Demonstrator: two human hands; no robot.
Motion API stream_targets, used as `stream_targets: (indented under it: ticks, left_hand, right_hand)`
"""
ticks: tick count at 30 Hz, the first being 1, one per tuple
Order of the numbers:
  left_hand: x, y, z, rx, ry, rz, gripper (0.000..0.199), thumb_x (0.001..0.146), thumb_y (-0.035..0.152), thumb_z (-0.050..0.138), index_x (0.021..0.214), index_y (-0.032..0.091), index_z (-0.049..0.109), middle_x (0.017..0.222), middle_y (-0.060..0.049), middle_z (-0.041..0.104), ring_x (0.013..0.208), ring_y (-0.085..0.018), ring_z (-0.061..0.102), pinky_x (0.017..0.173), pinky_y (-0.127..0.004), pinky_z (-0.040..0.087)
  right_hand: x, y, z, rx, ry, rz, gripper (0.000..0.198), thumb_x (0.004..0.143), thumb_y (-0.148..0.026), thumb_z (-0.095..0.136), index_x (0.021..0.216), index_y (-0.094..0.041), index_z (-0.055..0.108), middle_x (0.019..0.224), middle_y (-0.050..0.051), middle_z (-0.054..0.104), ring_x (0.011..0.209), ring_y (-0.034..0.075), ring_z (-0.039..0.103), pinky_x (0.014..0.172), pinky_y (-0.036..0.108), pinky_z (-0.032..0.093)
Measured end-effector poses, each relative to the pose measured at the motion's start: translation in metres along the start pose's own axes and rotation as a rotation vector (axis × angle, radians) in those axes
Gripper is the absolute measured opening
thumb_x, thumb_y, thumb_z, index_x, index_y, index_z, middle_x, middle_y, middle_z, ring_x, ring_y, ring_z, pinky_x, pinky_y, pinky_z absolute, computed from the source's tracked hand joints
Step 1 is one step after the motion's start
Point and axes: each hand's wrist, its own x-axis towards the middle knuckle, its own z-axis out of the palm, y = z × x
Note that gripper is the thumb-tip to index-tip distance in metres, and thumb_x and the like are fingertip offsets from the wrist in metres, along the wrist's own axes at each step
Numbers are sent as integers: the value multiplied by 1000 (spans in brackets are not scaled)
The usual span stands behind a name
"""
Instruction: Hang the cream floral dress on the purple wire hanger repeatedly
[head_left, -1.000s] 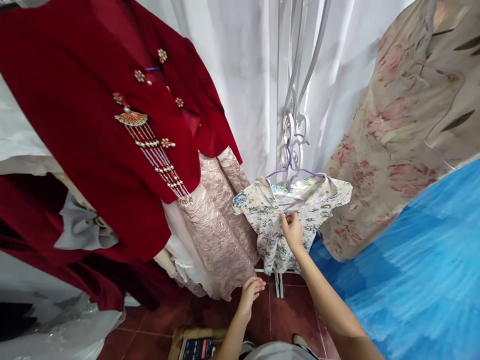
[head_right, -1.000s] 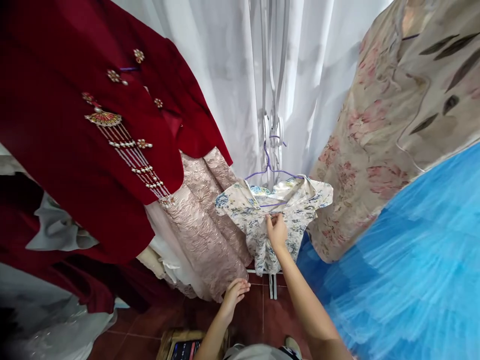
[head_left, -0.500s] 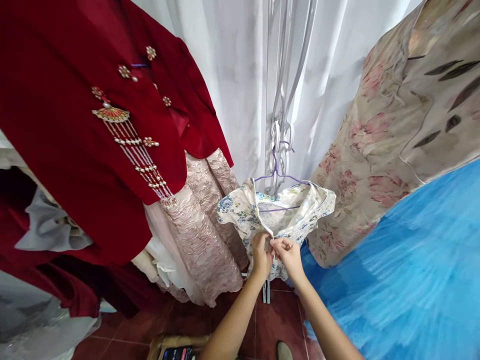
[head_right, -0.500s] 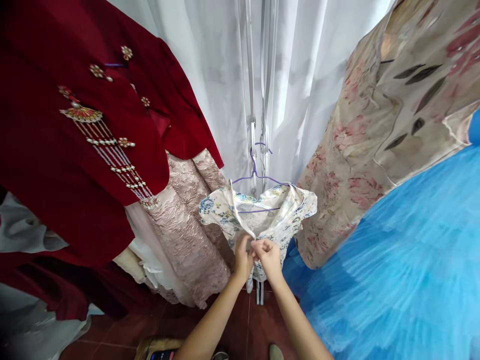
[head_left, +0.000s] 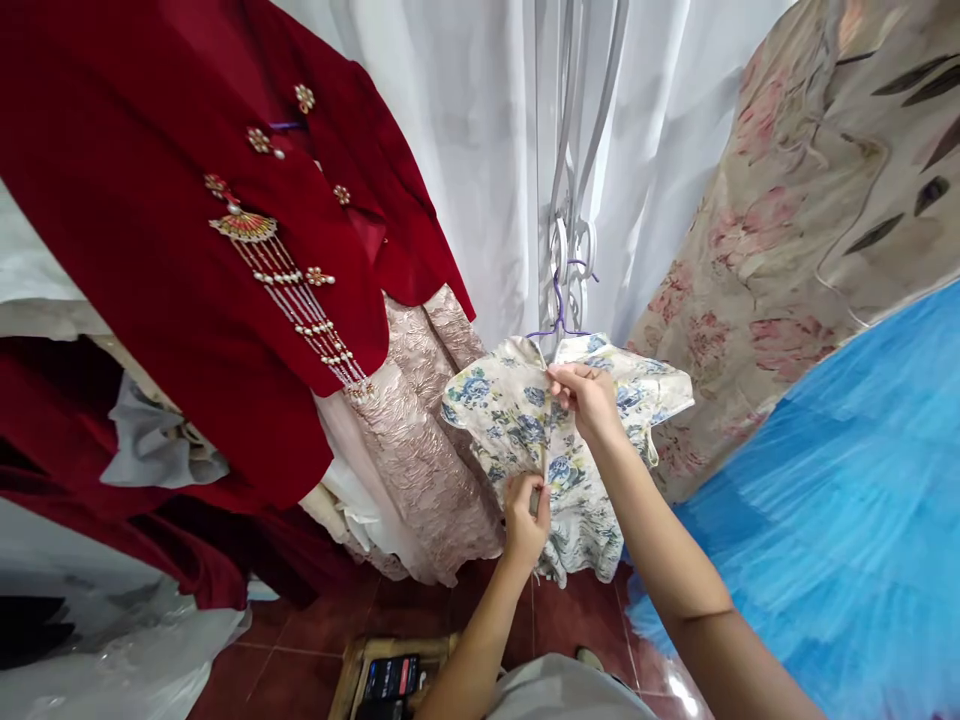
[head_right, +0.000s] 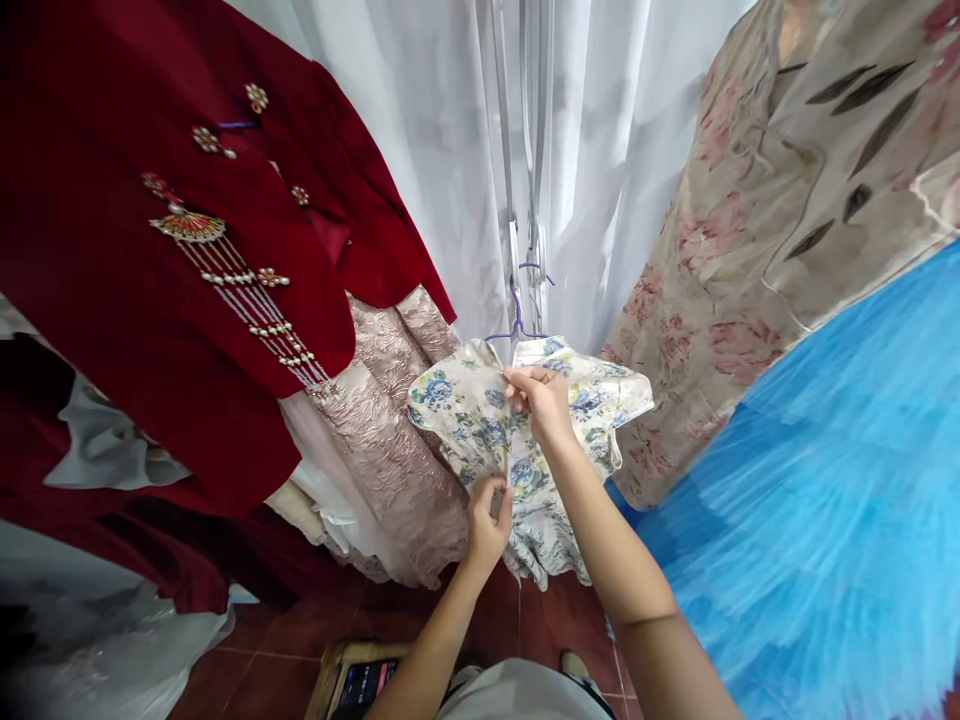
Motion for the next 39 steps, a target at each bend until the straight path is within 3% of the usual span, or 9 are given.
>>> stream_targets:
  ticks: [6, 10, 13, 17, 22, 25, 33, 36, 39]
  left_hand:
    - [-9, -25, -2, 11, -90, 133, 15, 98, 27, 49, 89, 21, 59, 87, -7, 64, 88, -23, 60, 82, -36, 49]
    - [13, -27, -9, -50, -118, 279, 11, 97, 24, 52, 92, 19, 60, 94, -8, 64, 93, -22, 62, 85, -37, 53]
    - [60, -4, -28, -88, -25, 443, 20, 99, 26, 51, 115, 18, 59, 112, -13, 64, 106, -24, 62, 87, -39, 55]
    - [140, 48, -57, -7, 118, 637, 34, 105, 28, 42, 137, 20, 51, 135, -15, 57, 100, -19, 64, 82, -34, 54]
    - [202, 89, -68, 186, -134, 836, 26, 106, 30, 42, 98, 18, 64, 92, -6, 66, 93, -19, 63, 83, -32, 50]
    - [214, 97, -70, 232, -155, 894, 26, 106, 26, 42, 90, 18, 61, 86, -6, 64, 87, -18, 61, 79, -31, 48]
    - [214, 109, -72, 130, -79, 719, 23, 103, 25, 48, 83, 19, 59, 83, -4, 63, 80, -16, 60, 73, -28, 47]
    - [223, 103, -81, 81, 98, 589, 25, 104, 32, 47, 86, 19, 59, 84, -3, 64, 82, -16, 60, 75, -28, 47]
    - [245, 85, -113, 56, 286, 449, 32, 105, 44, 43, 91, 19, 58, 85, -1, 62, 82, -13, 56, 77, -27, 46]
  right_hand:
    - [7, -13, 11, 4, 46, -95, 30, 64, -40, 80, 53, -18, 63, 48, 0, 59, 35, 6, 35, 36, 24, 24]
    - [-3, -12, 10, -54, 51, -144, 29, 68, -42, 80, 60, -18, 65, 46, -2, 58, 35, 7, 37, 36, 23, 27]
    - [-17, -6, 4, -111, 71, -139, 28, 70, -41, 80, 62, -19, 64, 45, -3, 57, 37, 8, 40, 38, 23, 30]
    - [-29, -5, -3, -128, 100, -176, 27, 72, -40, 78, 63, -19, 63, 44, -4, 55, 38, 8, 41, 40, 22, 32]
    - [-25, -8, -7, -193, 88, -234, 27, 74, -38, 76, 63, -19, 62, 45, -4, 56, 39, 8, 43, 42, 23, 32]
    - [-22, -3, -9, -194, 58, -231, 29, 76, -39, 74, 61, -20, 58, 43, -4, 53, 38, 8, 40, 42, 22, 29]
    - [-9, 17, -8, -246, 5, -218, 29, 79, -41, 67, 61, -21, 54, 43, -4, 52, 38, 10, 39, 45, 24, 31]
    - [-12, 34, -18, -279, -25, -167, 28, 76, -38, 66, 57, -22, 53, 42, -4, 51, 39, 10, 39, 45, 25, 30]
    - [-28, 52, -36, -322, -60, -72, 29, 72, -38, 66, 54, -23, 50, 40, -4, 49, 38, 10, 39, 44, 25, 28]
